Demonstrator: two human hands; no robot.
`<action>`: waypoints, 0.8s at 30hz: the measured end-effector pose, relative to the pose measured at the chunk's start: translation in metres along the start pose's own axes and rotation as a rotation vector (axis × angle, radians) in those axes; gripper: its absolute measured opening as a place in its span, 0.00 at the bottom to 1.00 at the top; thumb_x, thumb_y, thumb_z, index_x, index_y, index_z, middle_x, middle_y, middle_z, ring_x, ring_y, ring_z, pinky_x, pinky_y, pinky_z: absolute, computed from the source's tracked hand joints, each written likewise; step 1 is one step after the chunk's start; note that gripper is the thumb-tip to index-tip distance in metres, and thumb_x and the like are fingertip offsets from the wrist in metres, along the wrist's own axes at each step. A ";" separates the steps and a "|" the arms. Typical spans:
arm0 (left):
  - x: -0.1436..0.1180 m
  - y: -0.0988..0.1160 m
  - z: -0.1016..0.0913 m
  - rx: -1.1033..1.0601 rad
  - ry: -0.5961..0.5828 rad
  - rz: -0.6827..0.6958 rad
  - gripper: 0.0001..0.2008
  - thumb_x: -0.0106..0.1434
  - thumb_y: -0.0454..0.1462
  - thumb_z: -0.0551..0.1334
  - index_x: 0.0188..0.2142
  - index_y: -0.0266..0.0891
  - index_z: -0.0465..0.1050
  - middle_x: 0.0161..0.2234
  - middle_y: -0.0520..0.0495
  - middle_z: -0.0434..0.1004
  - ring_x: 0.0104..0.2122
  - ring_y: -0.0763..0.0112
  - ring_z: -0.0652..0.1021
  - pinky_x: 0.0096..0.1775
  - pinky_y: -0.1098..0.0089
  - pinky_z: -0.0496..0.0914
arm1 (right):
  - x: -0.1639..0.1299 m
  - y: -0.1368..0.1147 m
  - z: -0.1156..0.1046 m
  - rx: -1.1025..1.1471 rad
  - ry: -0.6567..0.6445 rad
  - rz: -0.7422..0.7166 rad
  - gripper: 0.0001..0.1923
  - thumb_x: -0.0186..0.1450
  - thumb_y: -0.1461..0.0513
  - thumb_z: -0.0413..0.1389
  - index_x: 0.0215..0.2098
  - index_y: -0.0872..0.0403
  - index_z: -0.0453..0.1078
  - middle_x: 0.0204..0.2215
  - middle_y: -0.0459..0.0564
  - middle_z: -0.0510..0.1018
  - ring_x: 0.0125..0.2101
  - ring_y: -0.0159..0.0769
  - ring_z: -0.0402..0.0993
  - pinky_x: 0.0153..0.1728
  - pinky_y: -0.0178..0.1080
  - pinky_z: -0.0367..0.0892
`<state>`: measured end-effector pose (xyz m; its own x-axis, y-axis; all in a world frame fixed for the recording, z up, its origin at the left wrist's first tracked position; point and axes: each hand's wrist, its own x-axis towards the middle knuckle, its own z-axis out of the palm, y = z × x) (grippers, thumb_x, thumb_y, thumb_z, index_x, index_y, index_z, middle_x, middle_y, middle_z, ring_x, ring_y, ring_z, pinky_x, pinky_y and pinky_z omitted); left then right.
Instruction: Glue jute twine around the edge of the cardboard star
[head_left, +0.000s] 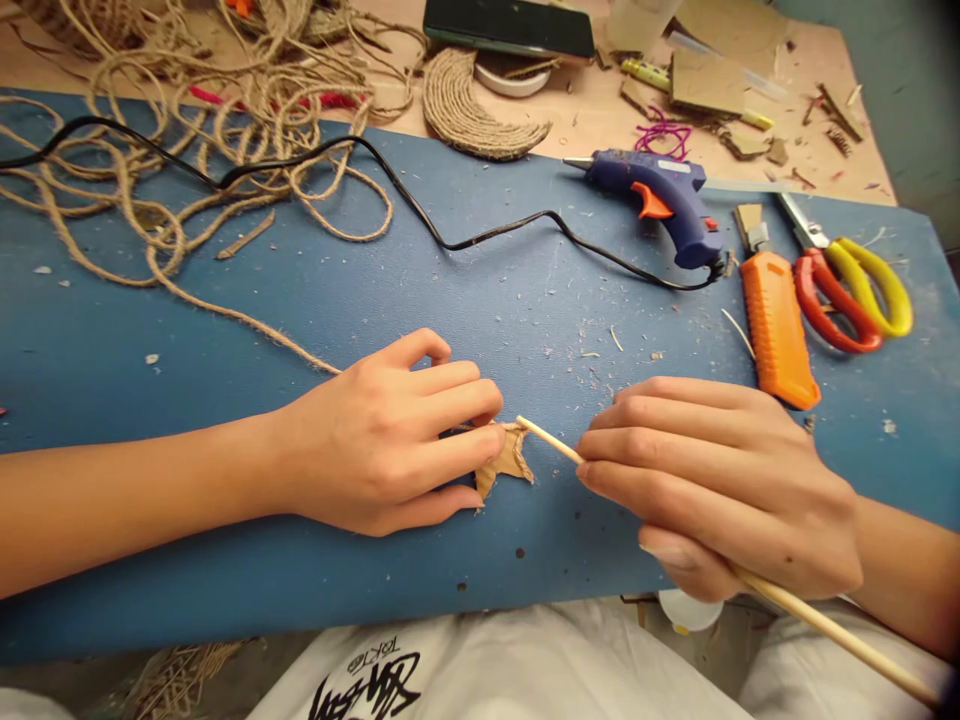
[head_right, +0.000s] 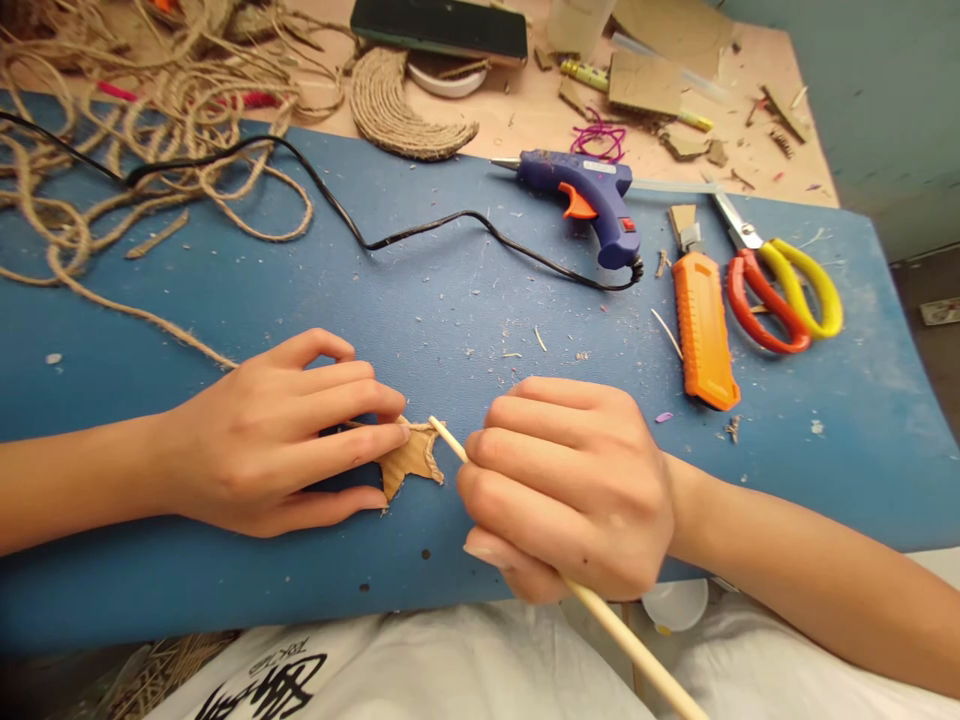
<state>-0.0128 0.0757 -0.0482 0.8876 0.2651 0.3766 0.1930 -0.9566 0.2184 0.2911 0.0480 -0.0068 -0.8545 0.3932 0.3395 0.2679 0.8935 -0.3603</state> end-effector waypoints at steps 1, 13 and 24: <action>0.000 0.000 0.000 0.000 0.000 0.000 0.10 0.76 0.42 0.62 0.46 0.36 0.76 0.45 0.41 0.81 0.39 0.60 0.77 0.49 0.54 0.67 | 0.001 0.000 0.000 0.012 0.025 0.026 0.19 0.84 0.59 0.40 0.46 0.57 0.71 0.35 0.56 0.83 0.40 0.42 0.84 0.41 0.46 0.76; 0.002 0.001 -0.002 0.003 -0.009 -0.008 0.09 0.77 0.41 0.61 0.44 0.38 0.75 0.44 0.41 0.83 0.39 0.61 0.78 0.48 0.56 0.68 | 0.007 0.011 0.012 0.343 0.254 0.161 0.17 0.83 0.61 0.45 0.41 0.56 0.73 0.30 0.52 0.79 0.32 0.38 0.81 0.35 0.42 0.75; 0.000 0.000 0.000 0.008 0.004 -0.006 0.09 0.76 0.42 0.61 0.45 0.38 0.74 0.45 0.41 0.82 0.38 0.61 0.77 0.48 0.56 0.68 | 0.008 0.010 0.009 0.353 0.191 0.172 0.17 0.83 0.62 0.44 0.41 0.58 0.72 0.32 0.56 0.81 0.35 0.37 0.81 0.38 0.42 0.75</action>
<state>-0.0125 0.0751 -0.0486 0.8849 0.2714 0.3786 0.2017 -0.9559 0.2137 0.2826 0.0587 -0.0158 -0.7041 0.5926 0.3911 0.2025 0.6955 -0.6894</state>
